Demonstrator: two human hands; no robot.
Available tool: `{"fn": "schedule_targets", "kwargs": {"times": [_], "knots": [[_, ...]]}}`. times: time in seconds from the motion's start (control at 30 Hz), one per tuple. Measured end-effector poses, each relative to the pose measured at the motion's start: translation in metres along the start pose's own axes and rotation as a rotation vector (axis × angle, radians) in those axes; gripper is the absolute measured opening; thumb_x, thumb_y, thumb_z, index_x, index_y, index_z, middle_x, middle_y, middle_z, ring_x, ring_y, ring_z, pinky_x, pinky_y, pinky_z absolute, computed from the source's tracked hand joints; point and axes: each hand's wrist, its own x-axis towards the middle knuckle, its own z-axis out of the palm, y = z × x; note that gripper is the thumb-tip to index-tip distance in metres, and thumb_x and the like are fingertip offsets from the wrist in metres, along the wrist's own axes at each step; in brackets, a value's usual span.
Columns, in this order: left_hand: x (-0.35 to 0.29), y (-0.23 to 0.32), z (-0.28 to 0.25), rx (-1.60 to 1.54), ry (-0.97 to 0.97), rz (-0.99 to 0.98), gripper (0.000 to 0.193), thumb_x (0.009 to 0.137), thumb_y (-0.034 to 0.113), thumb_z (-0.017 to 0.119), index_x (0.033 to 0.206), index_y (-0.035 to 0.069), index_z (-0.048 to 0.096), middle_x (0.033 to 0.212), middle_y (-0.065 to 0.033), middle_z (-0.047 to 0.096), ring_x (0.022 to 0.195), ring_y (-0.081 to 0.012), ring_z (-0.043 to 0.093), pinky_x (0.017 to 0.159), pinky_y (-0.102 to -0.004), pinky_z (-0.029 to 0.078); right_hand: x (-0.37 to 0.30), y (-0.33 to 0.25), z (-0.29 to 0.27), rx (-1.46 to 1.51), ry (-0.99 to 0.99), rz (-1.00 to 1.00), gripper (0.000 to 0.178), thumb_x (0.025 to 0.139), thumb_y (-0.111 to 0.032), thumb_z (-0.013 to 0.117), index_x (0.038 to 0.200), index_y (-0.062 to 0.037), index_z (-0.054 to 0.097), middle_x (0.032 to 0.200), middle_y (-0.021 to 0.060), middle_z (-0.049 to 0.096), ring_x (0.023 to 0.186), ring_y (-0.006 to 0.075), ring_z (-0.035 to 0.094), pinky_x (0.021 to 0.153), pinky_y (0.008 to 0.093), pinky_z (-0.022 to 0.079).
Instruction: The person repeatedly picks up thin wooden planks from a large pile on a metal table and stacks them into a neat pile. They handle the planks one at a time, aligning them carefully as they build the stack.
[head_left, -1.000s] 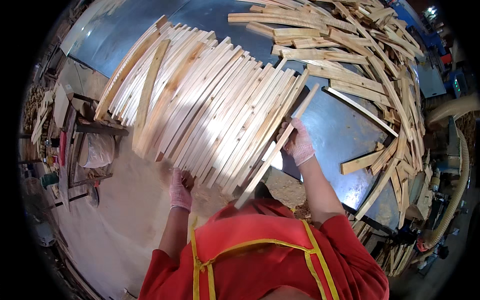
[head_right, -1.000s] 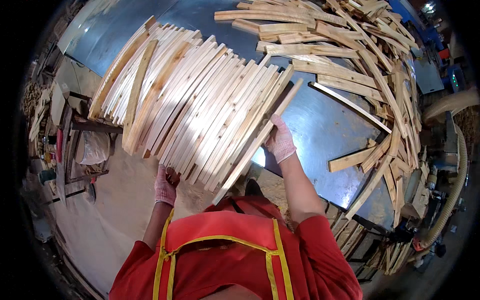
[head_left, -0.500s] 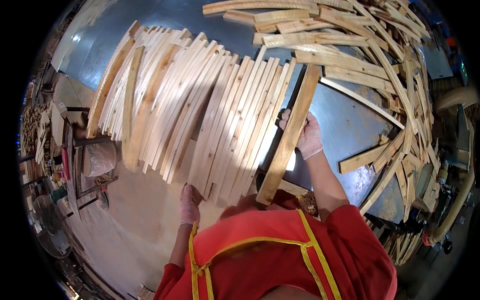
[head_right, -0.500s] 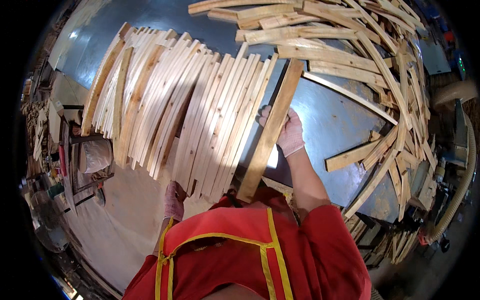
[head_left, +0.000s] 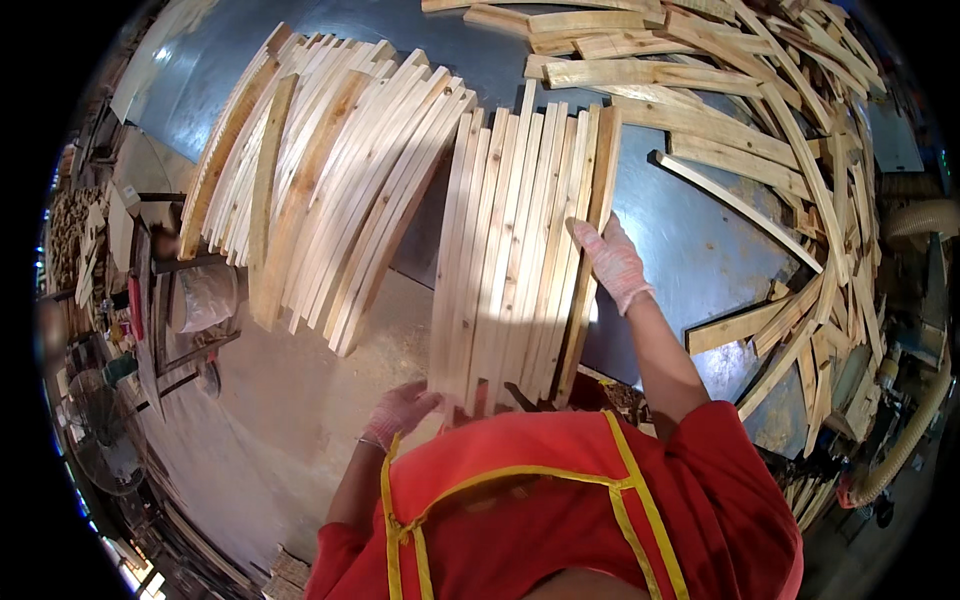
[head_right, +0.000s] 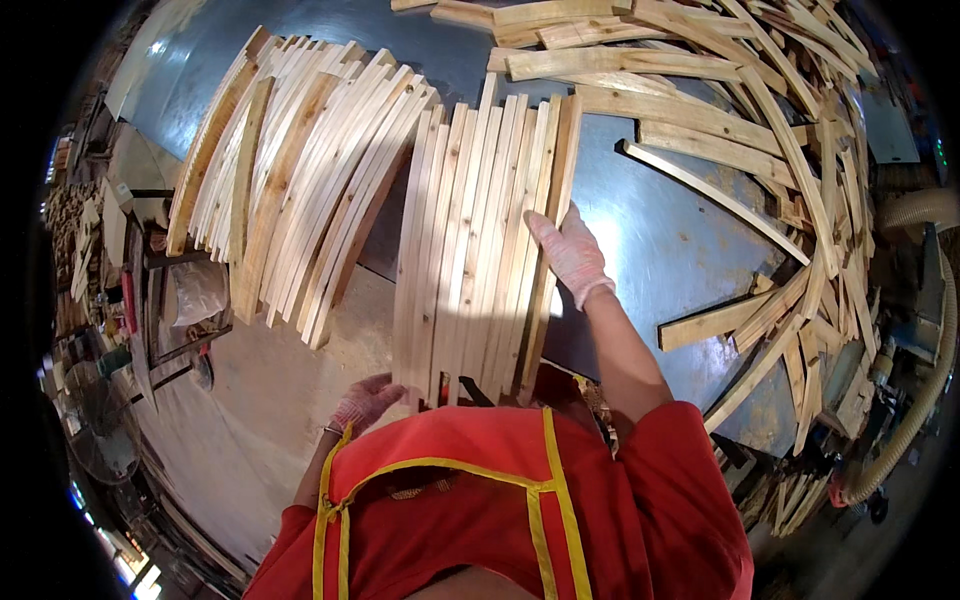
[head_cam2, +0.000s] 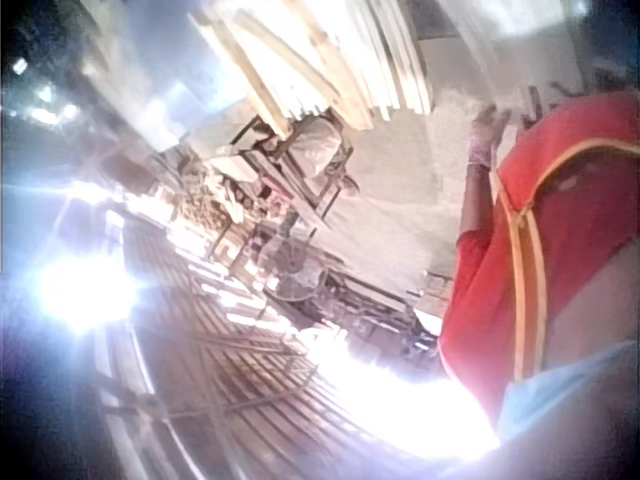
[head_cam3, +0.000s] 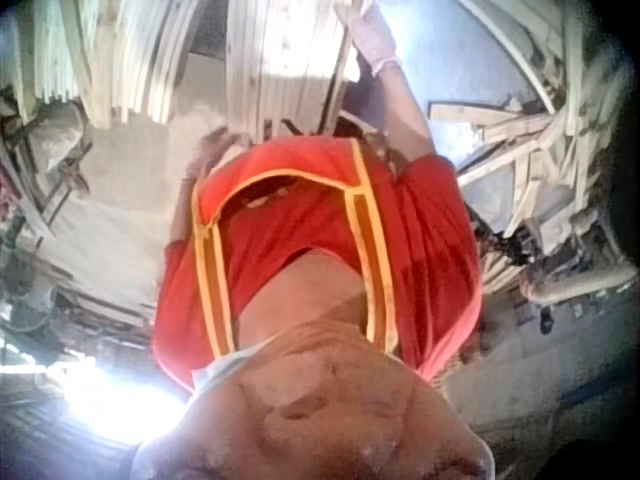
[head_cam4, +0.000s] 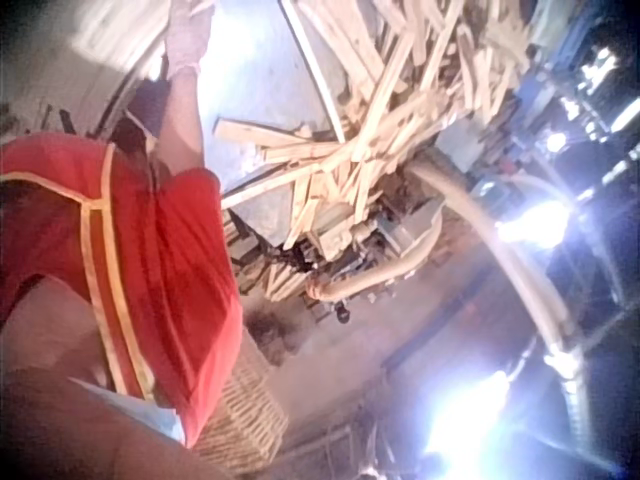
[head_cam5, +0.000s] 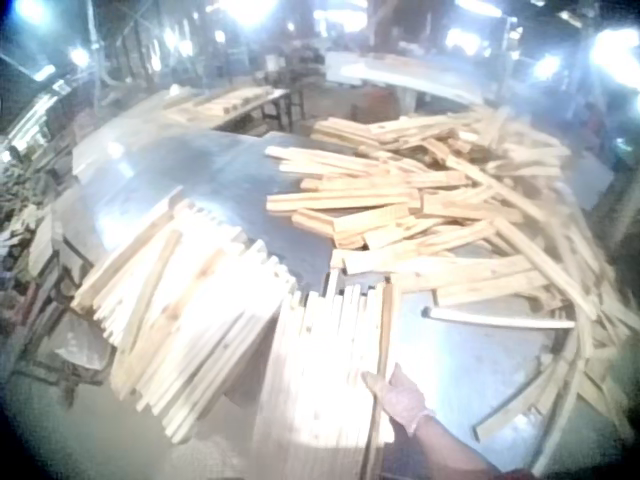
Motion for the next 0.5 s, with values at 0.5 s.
{"fn": "schedule_targets", "kwargs": {"times": [0.5], "knots": [[0.149,0.211,0.013,0.504,0.373,0.233,0.073,0.087,0.063,0.072,0.134,0.007,0.065,0.125,-0.0214,0.067,0.122,-0.0393,0.063,0.103,-0.0472,0.054,0.008,-0.054,-0.016,-0.089,-0.158,-0.086,0.077,0.087,-0.047,0.076,0.145,0.0004,0.057,0.128,0.0261,0.074,0.123,0.0426,0.069,0.107,0.0447,0.052]]}}
